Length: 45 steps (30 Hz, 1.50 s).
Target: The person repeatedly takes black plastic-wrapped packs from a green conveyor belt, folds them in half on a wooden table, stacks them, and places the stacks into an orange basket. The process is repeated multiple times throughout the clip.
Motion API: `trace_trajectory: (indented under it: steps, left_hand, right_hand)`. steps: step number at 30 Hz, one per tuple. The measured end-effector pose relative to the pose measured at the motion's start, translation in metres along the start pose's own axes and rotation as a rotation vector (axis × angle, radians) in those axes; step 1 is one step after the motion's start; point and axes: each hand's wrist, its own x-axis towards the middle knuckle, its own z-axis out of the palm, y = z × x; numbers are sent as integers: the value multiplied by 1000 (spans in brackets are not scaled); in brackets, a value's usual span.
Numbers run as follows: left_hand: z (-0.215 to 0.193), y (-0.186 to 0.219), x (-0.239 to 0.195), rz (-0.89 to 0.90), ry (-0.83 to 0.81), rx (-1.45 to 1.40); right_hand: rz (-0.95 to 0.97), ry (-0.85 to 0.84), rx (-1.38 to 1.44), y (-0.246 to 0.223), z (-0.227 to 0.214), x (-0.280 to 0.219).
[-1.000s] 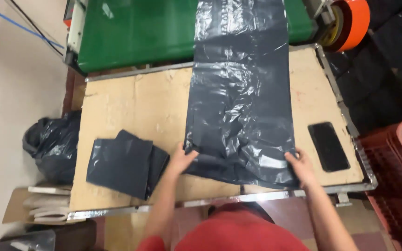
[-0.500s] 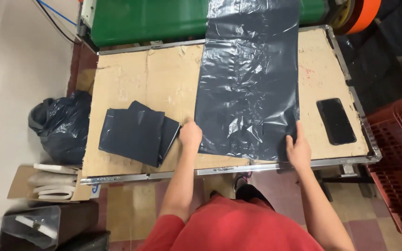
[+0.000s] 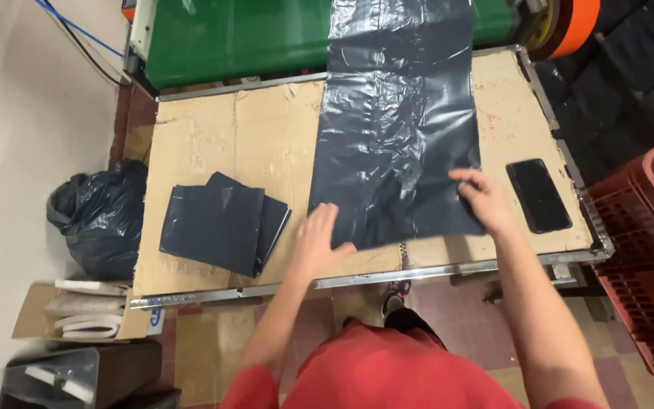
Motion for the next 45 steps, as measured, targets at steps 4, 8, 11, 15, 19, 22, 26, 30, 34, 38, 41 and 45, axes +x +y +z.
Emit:
trace_trajectory:
  steps: [4,8,11,15,19,22,26,30,34,38,41,45]
  left_hand:
    - [53,-33,-7,78,150,250]
    - [-22,-19,-19,125,231,-1]
    - [-115,23,-72,168,-6,-259]
    - [-208,87,-81,712,54,-632]
    - [-168,35,-10,711,-42,-49]
    - [-148,0,97,437,71,-483]
    - [-96,-52,243,-370,226,-942]
    - [-139,63,289,-903,360,-1309]
    - [27,-136,322,-743,40,-708]
    - [40,-135,326,-700,110,-441]
    - [46,-127,326,-690,126,-259]
    - [57,-113,332,-703,321,-5]
  right_hand:
    - [94,21,350,-42,-9,4]
    - [92,-122,374,-80,-67,-47]
    - [-126,-235,25,-43,-160,-93]
    - [-233,-125,-309,-62,-200,-173]
    - [508,-19,-23,-117,-181,-99]
    - [-185,25,-253,-119,-154,-14]
    - [-298,20,-162,-38,-126,158]
    - [-105,100,85,92,-70,324]
    - [-116,106,-222,147,-38,376]
    - [-65,198,-562,124,-24,380]
    - [23,205,-616,84,-15,375]
    - [285,159,-620,32,-3,382]
